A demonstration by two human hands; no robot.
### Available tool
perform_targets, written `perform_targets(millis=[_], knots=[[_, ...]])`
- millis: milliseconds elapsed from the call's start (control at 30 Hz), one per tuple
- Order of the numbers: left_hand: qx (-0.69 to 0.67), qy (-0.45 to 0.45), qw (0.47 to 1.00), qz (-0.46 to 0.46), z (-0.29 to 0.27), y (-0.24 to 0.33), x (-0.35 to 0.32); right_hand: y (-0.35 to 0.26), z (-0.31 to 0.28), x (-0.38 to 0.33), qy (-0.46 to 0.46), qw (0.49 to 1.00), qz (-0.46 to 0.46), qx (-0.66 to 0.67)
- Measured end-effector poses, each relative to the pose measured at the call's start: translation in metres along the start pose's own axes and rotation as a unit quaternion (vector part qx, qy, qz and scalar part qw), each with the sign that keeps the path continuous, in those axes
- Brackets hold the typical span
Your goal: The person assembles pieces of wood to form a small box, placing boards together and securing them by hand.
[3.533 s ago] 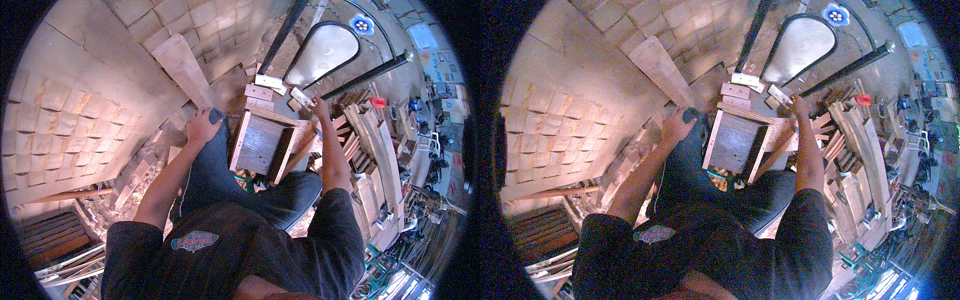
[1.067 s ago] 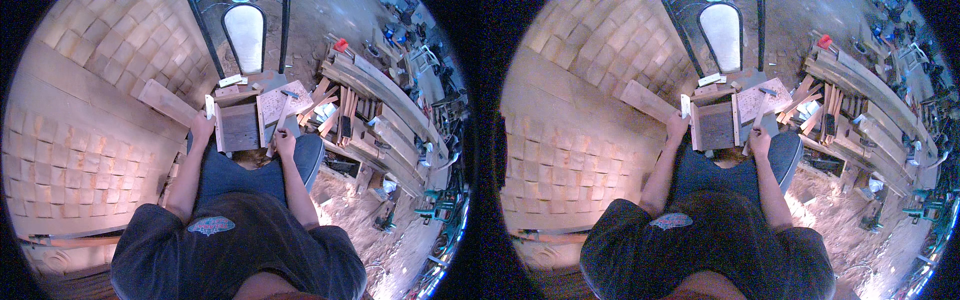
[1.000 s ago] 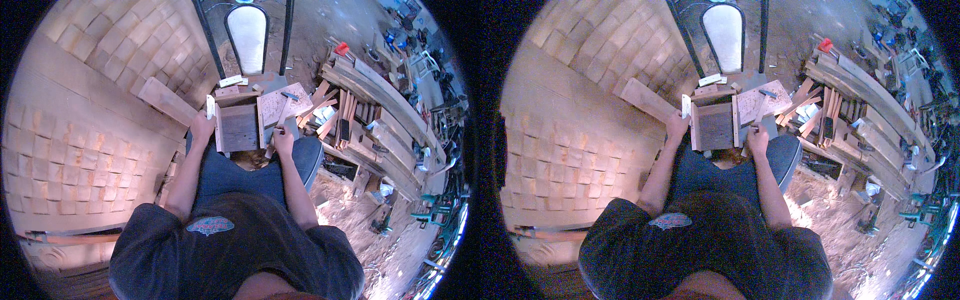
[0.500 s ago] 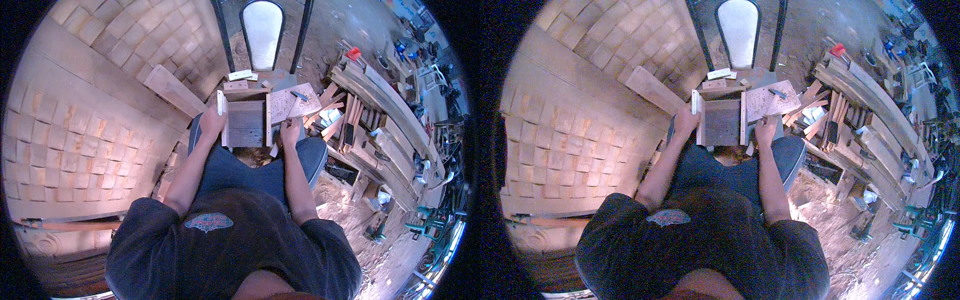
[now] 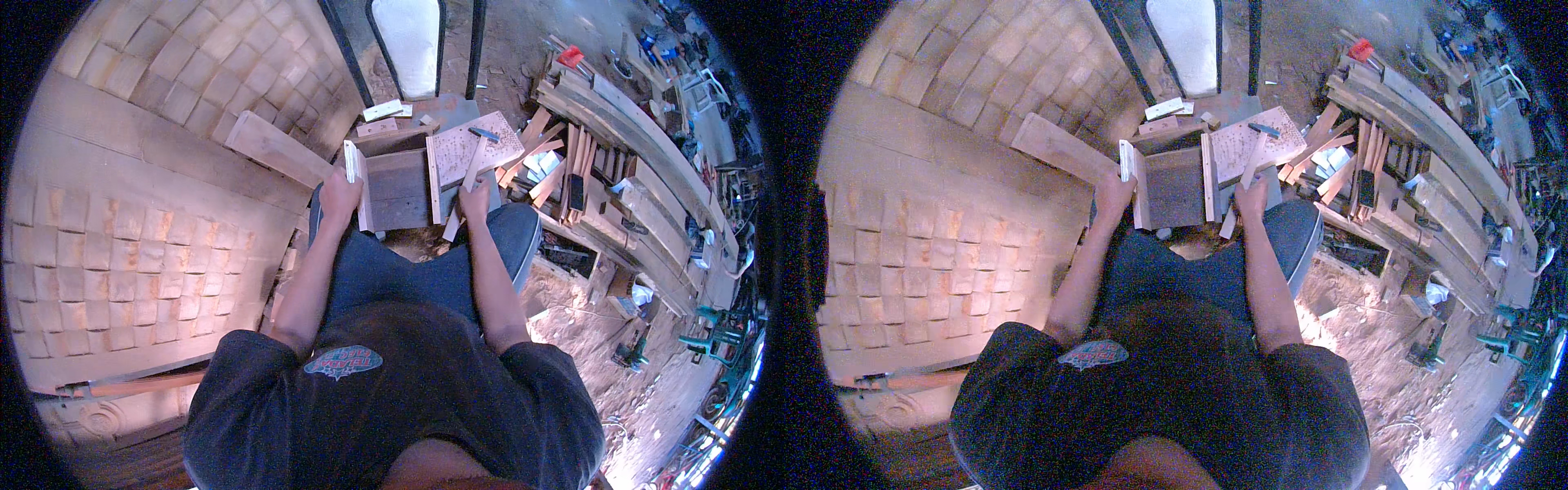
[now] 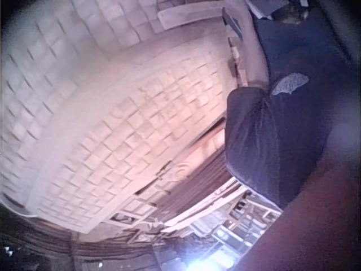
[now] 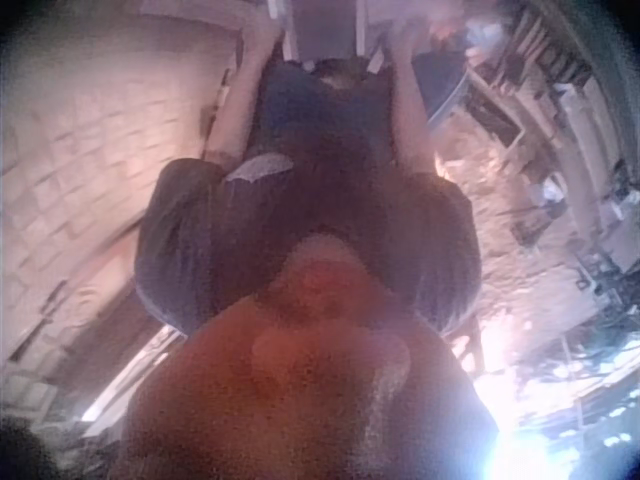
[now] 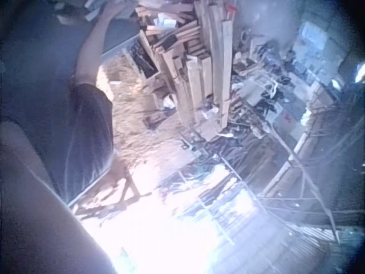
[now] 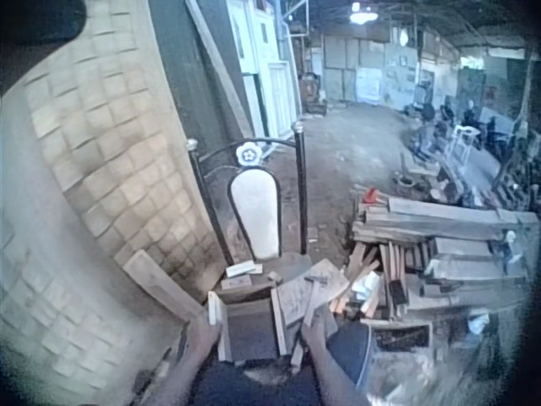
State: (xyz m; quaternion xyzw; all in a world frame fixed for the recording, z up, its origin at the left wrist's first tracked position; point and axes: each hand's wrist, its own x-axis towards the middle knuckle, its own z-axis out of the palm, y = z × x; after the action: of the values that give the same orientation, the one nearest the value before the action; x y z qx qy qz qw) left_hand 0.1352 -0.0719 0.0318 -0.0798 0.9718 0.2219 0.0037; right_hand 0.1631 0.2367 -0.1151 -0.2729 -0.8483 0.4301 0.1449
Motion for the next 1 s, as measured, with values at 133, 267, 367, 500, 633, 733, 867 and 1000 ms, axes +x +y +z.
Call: perform_targets(millis=[133,267,367,500,633,733,867,1000], knots=[[-0.002,-0.008,1.0,0.001,0.001,0.0,0.001,-0.016,-0.013,-0.004,-0.087,0.994,0.065,0.034],[0.021,-0.001,1.0,0.0,0.002,0.001,0.002,-0.025,-0.019,-0.005,-0.125,0.982,0.142,-0.017],[0.023,-0.01,1.0,-0.004,0.002,0.0,0.001,-0.017,-0.013,-0.003,-0.176,0.976,0.107,-0.07],[0.019,-0.019,1.0,-0.011,0.004,0.0,-0.001,-0.002,0.002,-0.002,-0.164,0.979,0.117,-0.029],[0.014,-0.004,1.0,-0.005,0.004,-0.004,0.0,0.008,0.008,-0.001,-0.146,0.987,0.064,-0.017],[-0.053,0.023,0.998,0.005,0.003,-0.014,-0.002,0.012,0.008,-0.001,-0.169,0.983,0.078,0.008],[-0.223,-0.027,0.973,-0.053,0.007,-0.028,-0.013,0.015,0.01,-0.002,-0.157,0.986,0.057,0.027],[-0.343,-0.044,0.935,-0.079,0.013,-0.037,-0.021,0.013,0.011,-0.005,-0.155,0.986,0.056,0.019]])
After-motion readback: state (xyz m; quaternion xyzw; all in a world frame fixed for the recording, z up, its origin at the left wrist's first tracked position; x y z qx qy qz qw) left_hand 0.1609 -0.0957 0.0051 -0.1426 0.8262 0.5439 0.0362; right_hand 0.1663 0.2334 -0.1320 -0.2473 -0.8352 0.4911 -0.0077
